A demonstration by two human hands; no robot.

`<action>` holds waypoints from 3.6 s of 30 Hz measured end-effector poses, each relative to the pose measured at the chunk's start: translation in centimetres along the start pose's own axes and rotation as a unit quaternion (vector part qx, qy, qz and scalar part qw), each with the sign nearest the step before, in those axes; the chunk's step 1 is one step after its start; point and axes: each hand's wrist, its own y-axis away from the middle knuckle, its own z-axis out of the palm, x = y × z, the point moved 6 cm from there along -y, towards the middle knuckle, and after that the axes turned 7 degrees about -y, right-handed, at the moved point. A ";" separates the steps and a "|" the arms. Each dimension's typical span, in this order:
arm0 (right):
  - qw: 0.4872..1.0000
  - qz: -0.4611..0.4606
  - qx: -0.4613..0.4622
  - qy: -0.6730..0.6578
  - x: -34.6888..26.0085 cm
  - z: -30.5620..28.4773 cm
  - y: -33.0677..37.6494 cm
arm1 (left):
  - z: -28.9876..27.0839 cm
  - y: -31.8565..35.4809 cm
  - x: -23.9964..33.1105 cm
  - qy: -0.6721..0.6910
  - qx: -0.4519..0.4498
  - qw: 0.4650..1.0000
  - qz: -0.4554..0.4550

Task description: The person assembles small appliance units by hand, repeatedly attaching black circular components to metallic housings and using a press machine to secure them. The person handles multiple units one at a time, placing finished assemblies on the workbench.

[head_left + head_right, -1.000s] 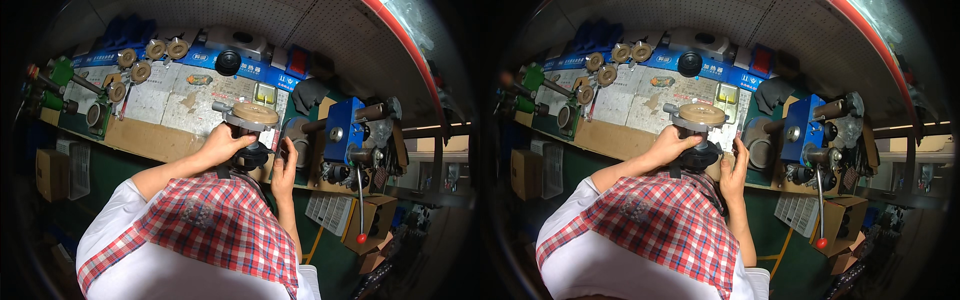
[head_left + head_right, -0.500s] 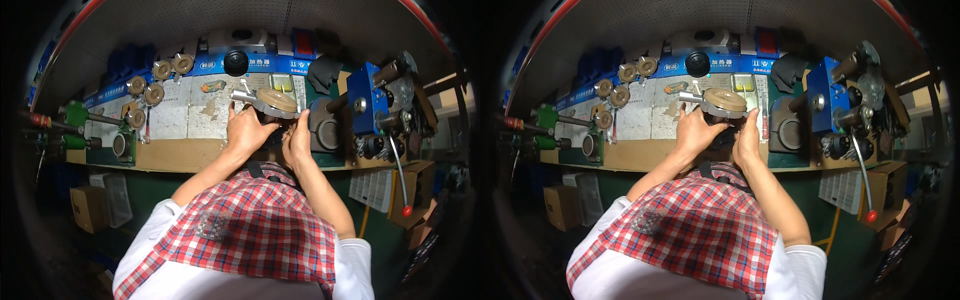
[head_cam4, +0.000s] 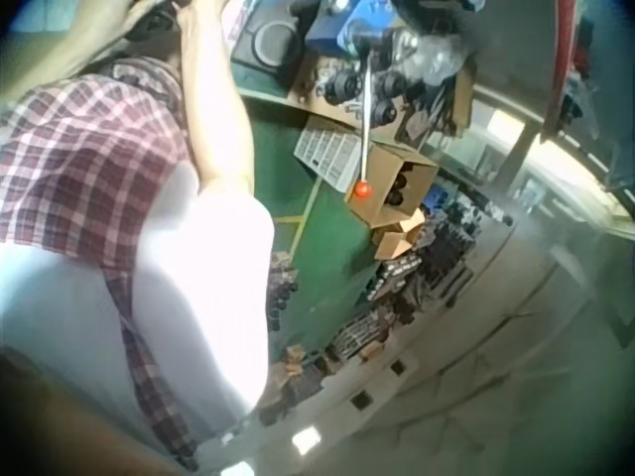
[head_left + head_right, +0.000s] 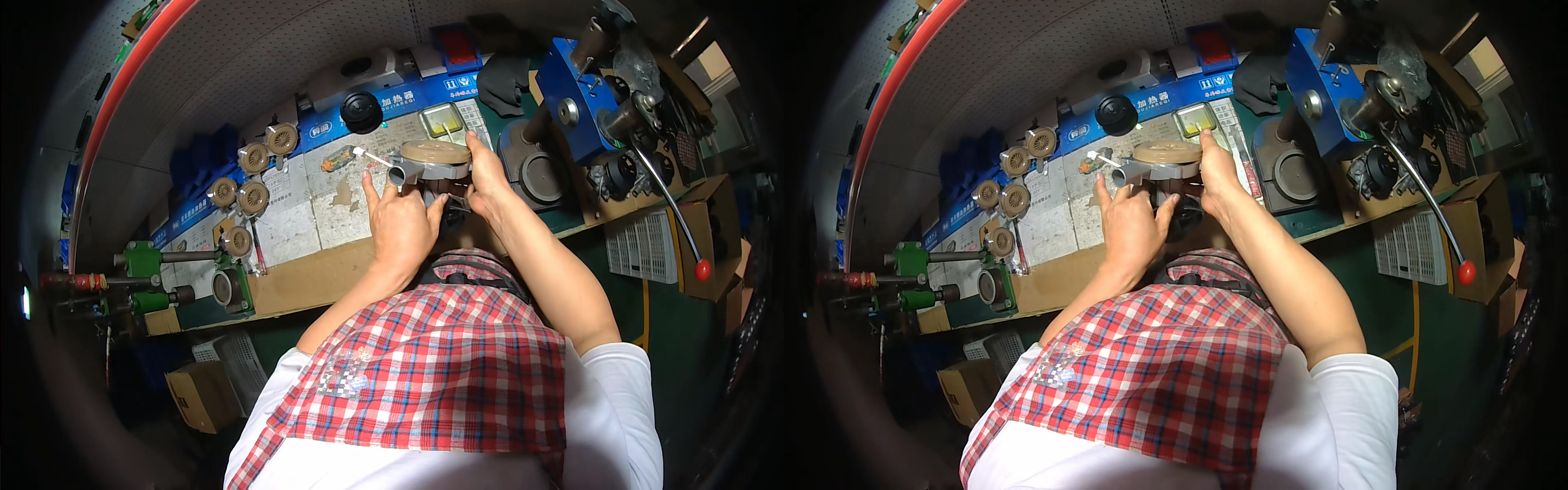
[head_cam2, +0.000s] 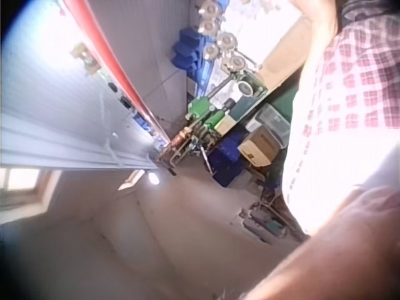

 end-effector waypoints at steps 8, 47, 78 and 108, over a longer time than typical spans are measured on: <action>0.987 -0.010 -0.038 0.159 1.4 -1.3 -1.0 | 4.7 4.8 -3.8 0.185 -0.004 0.983 0.010; 0.828 -0.479 0.235 0.169 -16.4 -8.1 -24.2 | 8.2 36.0 -29.9 0.155 -0.149 0.845 -0.490; 0.792 -0.081 0.135 0.589 15.8 0.4 -7.2 | 17.6 5.8 -18.2 0.208 -0.167 0.881 -0.392; 0.705 -0.293 -0.186 0.619 8.3 3.6 -1.6 | 7.3 7.6 -19.7 0.179 0.100 0.966 -0.159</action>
